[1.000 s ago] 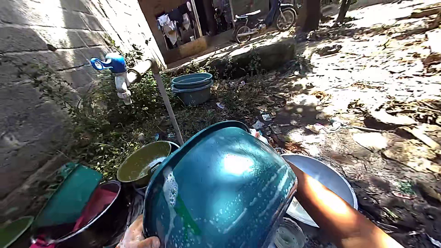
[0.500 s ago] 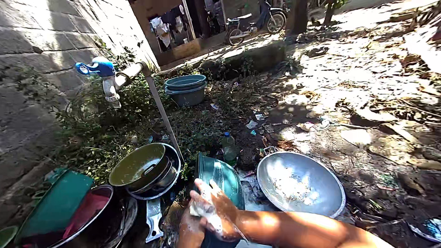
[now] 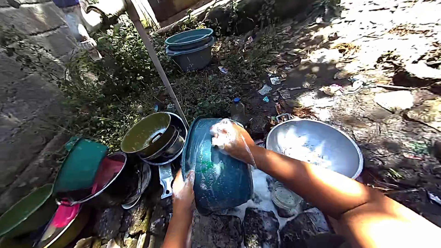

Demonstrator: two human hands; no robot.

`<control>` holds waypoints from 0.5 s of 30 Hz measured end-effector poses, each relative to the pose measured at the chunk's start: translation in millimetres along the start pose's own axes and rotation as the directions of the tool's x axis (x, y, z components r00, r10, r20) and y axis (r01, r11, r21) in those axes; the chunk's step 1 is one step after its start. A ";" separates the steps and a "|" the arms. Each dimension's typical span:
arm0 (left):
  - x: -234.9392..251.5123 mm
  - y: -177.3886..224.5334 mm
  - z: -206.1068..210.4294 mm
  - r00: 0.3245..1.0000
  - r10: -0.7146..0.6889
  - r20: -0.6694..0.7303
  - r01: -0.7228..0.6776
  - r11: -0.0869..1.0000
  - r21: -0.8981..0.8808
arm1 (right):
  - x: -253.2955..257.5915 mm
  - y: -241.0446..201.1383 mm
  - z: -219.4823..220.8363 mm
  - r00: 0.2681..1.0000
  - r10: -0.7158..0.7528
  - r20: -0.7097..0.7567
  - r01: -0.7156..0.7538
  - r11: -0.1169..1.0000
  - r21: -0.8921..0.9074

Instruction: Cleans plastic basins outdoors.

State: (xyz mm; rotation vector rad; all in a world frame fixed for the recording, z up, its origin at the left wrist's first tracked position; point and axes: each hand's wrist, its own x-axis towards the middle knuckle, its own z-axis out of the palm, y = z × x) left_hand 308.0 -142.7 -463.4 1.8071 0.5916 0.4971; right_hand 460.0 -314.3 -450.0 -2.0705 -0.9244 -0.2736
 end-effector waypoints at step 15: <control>1.7 -31.1 -1.4 0.991 0.022 0.132 0.052 0.848 -0.528 | 3.6 67.1 -7.8 0.946 0.224 -0.234 -0.102 0.891 0.442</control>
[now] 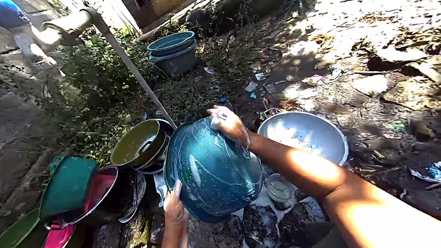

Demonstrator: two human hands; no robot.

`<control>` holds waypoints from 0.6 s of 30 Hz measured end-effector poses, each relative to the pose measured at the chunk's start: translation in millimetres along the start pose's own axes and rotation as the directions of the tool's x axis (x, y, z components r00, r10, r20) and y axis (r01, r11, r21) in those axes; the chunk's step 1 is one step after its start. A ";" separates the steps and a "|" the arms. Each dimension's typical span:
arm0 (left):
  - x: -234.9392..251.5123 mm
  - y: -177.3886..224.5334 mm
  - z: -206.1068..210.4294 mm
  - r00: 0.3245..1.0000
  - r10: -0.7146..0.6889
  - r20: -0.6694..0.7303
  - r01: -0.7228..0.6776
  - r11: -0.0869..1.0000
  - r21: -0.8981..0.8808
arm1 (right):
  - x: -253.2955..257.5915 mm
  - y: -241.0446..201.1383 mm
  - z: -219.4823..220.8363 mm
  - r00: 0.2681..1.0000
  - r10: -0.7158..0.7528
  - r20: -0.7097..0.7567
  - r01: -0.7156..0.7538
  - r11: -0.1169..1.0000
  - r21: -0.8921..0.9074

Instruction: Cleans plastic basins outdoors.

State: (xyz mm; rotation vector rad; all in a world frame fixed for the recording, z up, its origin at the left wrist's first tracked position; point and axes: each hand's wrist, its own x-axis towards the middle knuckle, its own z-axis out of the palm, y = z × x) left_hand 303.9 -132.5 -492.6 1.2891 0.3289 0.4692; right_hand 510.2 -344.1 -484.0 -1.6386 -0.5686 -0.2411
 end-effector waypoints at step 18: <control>-1.4 7.8 6.9 0.997 0.052 -0.060 -0.052 0.999 0.003 | -57.5 -19.9 27.2 0.993 -0.077 0.091 0.071 0.995 0.068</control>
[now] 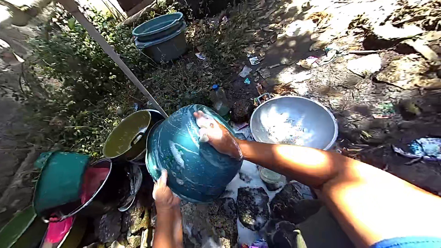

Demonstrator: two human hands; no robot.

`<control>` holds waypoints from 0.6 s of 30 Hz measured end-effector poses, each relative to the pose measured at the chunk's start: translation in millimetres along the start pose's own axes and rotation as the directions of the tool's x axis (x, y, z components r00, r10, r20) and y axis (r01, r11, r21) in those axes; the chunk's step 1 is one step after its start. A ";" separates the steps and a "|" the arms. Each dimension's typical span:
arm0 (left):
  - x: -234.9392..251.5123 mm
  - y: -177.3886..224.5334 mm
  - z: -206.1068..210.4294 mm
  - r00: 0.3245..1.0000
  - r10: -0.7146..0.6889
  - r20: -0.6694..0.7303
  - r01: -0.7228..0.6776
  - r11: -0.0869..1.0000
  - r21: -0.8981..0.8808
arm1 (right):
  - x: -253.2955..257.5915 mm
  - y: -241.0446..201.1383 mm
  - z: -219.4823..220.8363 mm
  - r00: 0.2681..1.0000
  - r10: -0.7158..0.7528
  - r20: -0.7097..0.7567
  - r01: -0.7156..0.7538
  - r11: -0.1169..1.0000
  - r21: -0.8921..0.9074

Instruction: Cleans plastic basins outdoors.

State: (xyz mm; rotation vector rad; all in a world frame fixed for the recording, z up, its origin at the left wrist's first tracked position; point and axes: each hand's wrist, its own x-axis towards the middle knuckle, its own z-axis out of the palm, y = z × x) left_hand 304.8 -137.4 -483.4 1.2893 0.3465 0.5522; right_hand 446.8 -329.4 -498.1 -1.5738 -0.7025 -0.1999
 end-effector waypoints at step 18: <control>-23.5 -56.5 17.7 0.799 -0.566 0.202 -0.258 -0.019 0.966 | -74.0 81.3 -94.2 0.265 0.806 0.529 -0.243 0.586 -0.773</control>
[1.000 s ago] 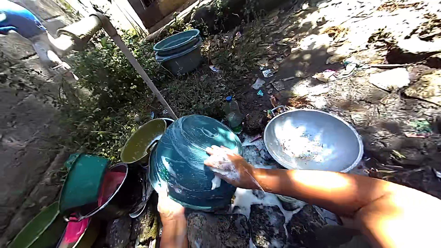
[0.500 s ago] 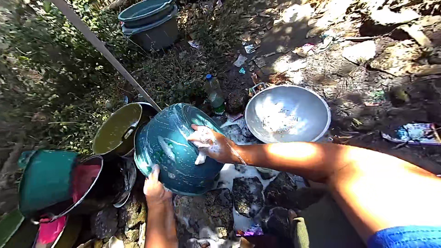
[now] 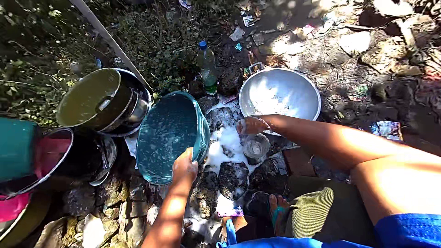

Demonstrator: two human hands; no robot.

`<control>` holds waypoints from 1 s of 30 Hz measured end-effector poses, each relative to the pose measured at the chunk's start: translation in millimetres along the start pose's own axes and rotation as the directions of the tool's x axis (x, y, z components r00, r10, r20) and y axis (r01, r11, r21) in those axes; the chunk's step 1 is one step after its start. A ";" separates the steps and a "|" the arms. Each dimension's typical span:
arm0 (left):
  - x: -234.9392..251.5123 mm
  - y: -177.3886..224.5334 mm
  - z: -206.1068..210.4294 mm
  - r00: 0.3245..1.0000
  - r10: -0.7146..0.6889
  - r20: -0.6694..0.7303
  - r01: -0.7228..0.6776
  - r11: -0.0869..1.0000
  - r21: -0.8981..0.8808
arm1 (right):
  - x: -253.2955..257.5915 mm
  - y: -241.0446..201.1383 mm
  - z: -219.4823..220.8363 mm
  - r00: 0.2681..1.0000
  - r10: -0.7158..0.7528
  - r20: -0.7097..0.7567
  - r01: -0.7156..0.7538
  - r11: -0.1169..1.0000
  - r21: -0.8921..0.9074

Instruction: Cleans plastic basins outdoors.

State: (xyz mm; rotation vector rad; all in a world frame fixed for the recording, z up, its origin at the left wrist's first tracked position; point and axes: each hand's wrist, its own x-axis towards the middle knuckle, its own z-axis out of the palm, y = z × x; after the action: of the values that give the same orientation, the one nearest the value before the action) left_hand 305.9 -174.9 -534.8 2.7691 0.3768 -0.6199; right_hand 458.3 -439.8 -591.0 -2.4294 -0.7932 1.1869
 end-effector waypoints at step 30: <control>106.4 -113.4 -59.5 0.993 0.043 -0.114 -0.117 0.602 -0.790 | -75.0 -423.0 -296.3 -0.097 -0.443 -0.891 0.957 0.204 -0.206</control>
State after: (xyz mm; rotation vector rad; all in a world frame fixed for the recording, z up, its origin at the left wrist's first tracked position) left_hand 386.1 -30.4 -554.5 1.9127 0.4132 -0.2068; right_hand 513.7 -162.5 -152.5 -1.1541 -1.0394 -0.3647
